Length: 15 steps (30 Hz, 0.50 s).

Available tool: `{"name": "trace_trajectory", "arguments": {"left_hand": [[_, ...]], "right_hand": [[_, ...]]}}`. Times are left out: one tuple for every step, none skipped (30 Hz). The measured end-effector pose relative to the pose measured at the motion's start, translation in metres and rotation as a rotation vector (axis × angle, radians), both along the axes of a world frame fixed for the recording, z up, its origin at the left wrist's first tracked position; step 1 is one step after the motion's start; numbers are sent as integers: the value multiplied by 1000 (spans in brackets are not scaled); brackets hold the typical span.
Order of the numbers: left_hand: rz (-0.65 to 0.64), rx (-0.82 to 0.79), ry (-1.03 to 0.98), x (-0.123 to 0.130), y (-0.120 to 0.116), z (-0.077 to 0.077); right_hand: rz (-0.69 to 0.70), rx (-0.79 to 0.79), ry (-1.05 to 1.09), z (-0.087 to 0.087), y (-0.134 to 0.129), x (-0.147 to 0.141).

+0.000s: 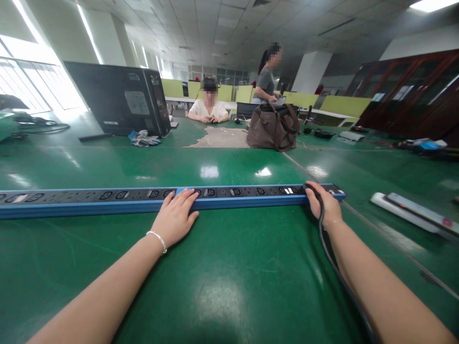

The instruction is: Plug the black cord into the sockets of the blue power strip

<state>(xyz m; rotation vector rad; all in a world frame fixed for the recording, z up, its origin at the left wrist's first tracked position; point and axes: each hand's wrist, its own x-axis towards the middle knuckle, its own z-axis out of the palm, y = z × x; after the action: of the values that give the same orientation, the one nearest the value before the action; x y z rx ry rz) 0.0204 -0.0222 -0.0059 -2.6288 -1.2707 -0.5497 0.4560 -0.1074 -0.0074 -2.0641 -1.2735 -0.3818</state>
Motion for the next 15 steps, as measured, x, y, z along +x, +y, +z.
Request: {"name": "trace_trajectory", "arguments": {"left_hand": [[1, 0, -1, 0, 0, 0], [1, 1, -2, 0, 0, 0], [2, 3, -4, 0, 0, 0], [5, 4, -5, 0, 0, 0], [8, 4, -4, 0, 0, 0], [12, 4, -4, 0, 0, 1], [15, 3, -4, 0, 0, 1], [18, 2, -6, 1, 0, 1], [18, 1, -9, 1, 0, 1], [18, 1, -11, 1, 0, 1], [17, 1, -13, 1, 0, 1], [17, 1, -14, 1, 1, 1], [16, 1, -14, 1, 1, 0], [16, 1, -15, 0, 1, 0], [16, 0, -15, 0, 1, 0]], "right_hand": [[8, 6, 2, 0, 1, 0], [21, 17, 3, -1, 1, 1], [35, 32, 4, -1, 2, 1], [47, 47, 5, -1, 2, 1], [53, 57, 6, -1, 2, 1], [54, 61, 9, -2, 2, 0], [49, 61, 14, -2, 2, 0], [40, 57, 19, -2, 2, 0], [26, 52, 25, -3, 2, 0], [6, 48, 30, -3, 2, 1], [-19, 47, 36, -4, 2, 1], [-44, 47, 43, -5, 2, 2], [-66, 50, 50, -6, 3, 3], [-82, 55, 57, -7, 3, 4], [-91, 63, 62, -8, 4, 5]]}}
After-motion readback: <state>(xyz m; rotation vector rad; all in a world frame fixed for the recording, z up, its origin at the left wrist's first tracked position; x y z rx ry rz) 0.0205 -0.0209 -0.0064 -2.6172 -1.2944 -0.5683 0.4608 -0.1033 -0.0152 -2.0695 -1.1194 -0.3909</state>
